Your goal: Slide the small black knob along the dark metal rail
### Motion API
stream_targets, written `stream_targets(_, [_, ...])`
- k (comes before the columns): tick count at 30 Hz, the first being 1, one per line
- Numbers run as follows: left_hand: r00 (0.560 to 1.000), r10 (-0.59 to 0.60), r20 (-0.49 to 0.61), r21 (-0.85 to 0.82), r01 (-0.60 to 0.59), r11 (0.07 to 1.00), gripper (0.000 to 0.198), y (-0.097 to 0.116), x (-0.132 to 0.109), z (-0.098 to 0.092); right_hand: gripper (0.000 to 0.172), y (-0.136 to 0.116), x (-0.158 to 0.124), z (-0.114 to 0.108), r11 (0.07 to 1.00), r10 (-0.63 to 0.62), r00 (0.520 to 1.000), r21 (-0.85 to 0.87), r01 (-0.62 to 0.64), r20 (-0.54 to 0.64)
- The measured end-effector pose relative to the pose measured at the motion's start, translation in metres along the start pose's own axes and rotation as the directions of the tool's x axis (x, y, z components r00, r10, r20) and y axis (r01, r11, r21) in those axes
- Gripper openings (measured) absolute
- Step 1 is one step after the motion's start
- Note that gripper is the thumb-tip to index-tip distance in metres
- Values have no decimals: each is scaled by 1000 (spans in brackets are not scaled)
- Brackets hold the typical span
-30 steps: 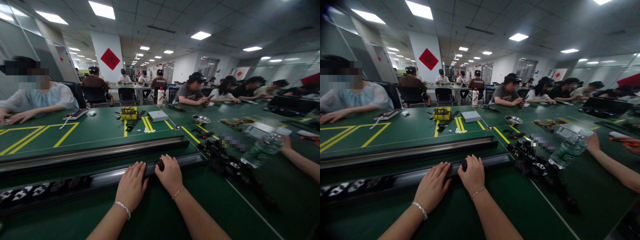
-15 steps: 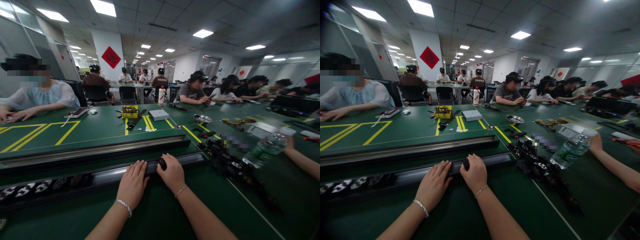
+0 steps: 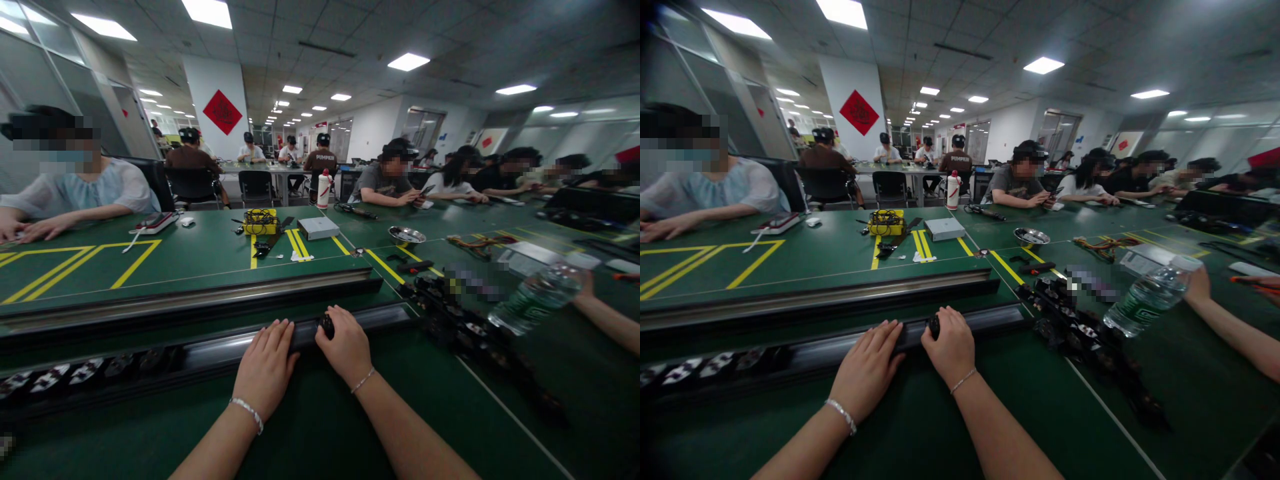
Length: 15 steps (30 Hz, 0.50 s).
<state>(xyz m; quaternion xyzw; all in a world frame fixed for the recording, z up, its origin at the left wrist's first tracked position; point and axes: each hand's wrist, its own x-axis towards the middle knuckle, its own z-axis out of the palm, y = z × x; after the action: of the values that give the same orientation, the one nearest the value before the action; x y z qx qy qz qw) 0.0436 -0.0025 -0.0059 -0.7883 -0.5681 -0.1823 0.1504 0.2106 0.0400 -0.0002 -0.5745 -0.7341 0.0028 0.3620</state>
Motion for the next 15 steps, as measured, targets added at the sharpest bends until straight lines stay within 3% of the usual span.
stream_targets(15, [1000,-13,17,2,13,1000,43,1,1,-2,30,4,1,-2,1000,-14,1000,-4,14,7])
